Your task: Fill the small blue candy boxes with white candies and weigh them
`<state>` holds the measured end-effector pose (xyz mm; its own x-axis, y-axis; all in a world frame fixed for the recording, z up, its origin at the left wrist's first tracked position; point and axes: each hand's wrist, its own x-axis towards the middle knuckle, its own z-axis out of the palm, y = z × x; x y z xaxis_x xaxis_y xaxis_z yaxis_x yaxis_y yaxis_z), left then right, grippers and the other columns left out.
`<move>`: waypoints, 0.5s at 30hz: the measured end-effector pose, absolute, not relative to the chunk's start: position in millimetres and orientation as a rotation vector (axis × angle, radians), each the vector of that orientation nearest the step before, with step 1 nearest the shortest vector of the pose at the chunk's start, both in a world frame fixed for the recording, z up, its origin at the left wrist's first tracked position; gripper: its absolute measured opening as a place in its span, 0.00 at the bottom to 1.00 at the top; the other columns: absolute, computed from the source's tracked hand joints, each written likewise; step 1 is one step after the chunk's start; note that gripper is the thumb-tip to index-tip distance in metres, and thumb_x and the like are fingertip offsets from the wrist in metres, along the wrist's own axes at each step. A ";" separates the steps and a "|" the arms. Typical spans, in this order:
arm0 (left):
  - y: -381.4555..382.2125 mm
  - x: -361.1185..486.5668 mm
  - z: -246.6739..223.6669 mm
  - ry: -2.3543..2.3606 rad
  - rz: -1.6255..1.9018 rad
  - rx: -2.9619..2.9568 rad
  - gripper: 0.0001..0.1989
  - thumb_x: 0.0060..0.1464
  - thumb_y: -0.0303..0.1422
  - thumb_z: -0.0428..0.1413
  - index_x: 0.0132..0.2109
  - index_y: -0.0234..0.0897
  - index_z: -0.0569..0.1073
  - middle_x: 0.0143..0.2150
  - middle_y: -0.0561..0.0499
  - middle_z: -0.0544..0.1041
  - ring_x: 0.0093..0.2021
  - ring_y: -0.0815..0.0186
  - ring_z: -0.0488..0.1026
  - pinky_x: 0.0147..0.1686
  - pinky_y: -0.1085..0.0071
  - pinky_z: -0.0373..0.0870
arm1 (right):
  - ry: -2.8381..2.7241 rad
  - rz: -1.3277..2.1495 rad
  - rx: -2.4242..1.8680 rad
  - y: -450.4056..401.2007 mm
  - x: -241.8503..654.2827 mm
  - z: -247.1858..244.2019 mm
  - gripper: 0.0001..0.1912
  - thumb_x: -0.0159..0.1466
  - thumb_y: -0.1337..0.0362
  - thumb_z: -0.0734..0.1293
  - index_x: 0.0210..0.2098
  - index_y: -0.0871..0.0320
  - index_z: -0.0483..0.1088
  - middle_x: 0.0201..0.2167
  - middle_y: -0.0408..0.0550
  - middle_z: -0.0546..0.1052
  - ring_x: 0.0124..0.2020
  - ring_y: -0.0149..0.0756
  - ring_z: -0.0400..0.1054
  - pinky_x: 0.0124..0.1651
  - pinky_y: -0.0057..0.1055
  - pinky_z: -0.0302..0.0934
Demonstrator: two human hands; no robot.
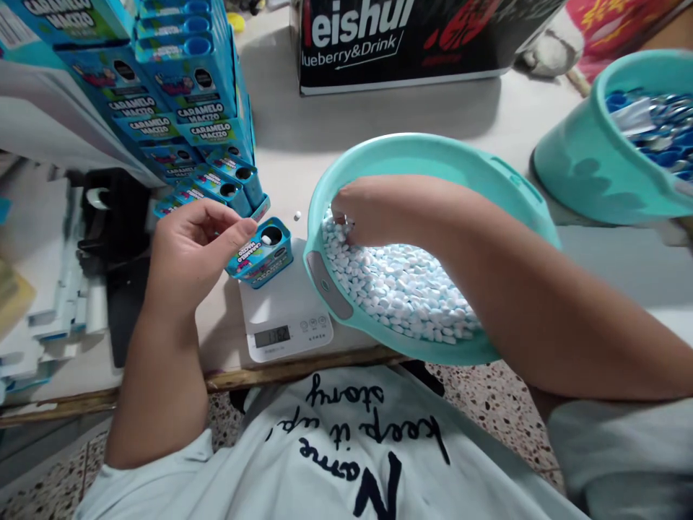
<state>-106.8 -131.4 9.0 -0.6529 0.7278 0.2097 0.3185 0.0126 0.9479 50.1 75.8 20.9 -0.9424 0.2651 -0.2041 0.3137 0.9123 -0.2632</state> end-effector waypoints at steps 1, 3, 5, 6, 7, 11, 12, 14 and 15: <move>-131.6 -107.7 9.6 1.927 1.629 1.083 0.10 0.43 0.37 0.69 0.29 0.38 0.78 0.25 0.54 0.75 0.25 0.72 0.69 0.24 0.76 0.67 | 2.875 -0.359 0.473 68.1 49.0 29.6 0.17 0.56 0.70 0.77 0.18 0.61 0.68 0.15 0.41 0.63 0.25 0.27 0.64 0.32 0.30 0.54; -131.6 -109.2 9.7 1.888 1.536 1.094 0.10 0.40 0.35 0.69 0.31 0.37 0.79 0.26 0.53 0.76 0.26 0.71 0.71 0.24 0.76 0.69 | 2.781 -0.211 0.548 55.8 46.9 45.0 0.15 0.58 0.71 0.74 0.18 0.62 0.68 0.16 0.41 0.64 0.26 0.25 0.64 0.31 0.29 0.51; -131.2 -110.0 8.3 1.887 1.507 1.102 0.12 0.40 0.35 0.69 0.32 0.36 0.79 0.27 0.52 0.76 0.27 0.71 0.71 0.25 0.75 0.70 | 2.734 -0.127 0.622 49.9 45.3 55.8 0.15 0.59 0.71 0.73 0.18 0.62 0.69 0.15 0.41 0.65 0.24 0.24 0.63 0.29 0.29 0.49; -131.0 -110.2 7.2 1.896 1.517 1.104 0.11 0.40 0.36 0.69 0.32 0.36 0.79 0.27 0.52 0.77 0.27 0.71 0.71 0.25 0.75 0.70 | 2.735 -0.101 0.653 49.3 45.0 59.3 0.15 0.59 0.69 0.73 0.18 0.61 0.69 0.15 0.41 0.65 0.23 0.24 0.63 0.27 0.29 0.48; -130.7 -110.3 6.0 1.904 1.526 1.103 0.11 0.41 0.36 0.69 0.32 0.36 0.79 0.27 0.52 0.76 0.27 0.71 0.71 0.25 0.75 0.70 | 2.750 -0.076 0.669 49.9 45.0 61.9 0.14 0.59 0.68 0.74 0.18 0.59 0.70 0.15 0.42 0.66 0.22 0.25 0.63 0.25 0.29 0.48; -130.0 -110.5 2.3 1.891 1.530 1.065 0.13 0.44 0.38 0.70 0.34 0.37 0.79 0.28 0.52 0.76 0.28 0.70 0.72 0.26 0.75 0.69 | 2.886 0.028 0.626 54.7 48.6 68.8 0.03 0.57 0.67 0.74 0.29 0.52 0.79 0.18 0.43 0.72 0.21 0.28 0.65 0.22 0.30 0.50; -129.9 -110.4 1.8 1.877 1.533 1.053 0.13 0.45 0.39 0.70 0.34 0.36 0.79 0.28 0.52 0.76 0.28 0.71 0.71 0.26 0.75 0.69 | 2.918 0.033 0.622 54.5 49.7 70.7 0.04 0.57 0.68 0.73 0.32 0.52 0.81 0.20 0.42 0.73 0.22 0.28 0.67 0.23 0.29 0.51; -129.5 -110.0 1.6 1.858 1.550 1.038 0.14 0.48 0.42 0.70 0.33 0.36 0.78 0.27 0.52 0.75 0.28 0.71 0.70 0.26 0.76 0.66 | 2.981 -0.008 0.622 51.7 51.2 75.1 0.07 0.59 0.68 0.73 0.38 0.55 0.81 0.24 0.42 0.75 0.28 0.29 0.71 0.28 0.28 0.54; -129.2 -109.7 1.8 1.854 1.560 1.037 0.14 0.50 0.42 0.69 0.33 0.36 0.78 0.27 0.52 0.75 0.28 0.72 0.69 0.26 0.76 0.65 | 3.015 -0.057 0.613 49.2 51.5 77.4 0.08 0.60 0.69 0.73 0.40 0.56 0.81 0.26 0.42 0.77 0.30 0.29 0.72 0.32 0.28 0.56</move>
<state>-109.7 -129.2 1.8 -0.5842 0.8059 0.0958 0.2322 0.0529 0.9712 51.5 49.2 77.4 -0.9186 0.3890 -0.0700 0.3914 0.9199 -0.0237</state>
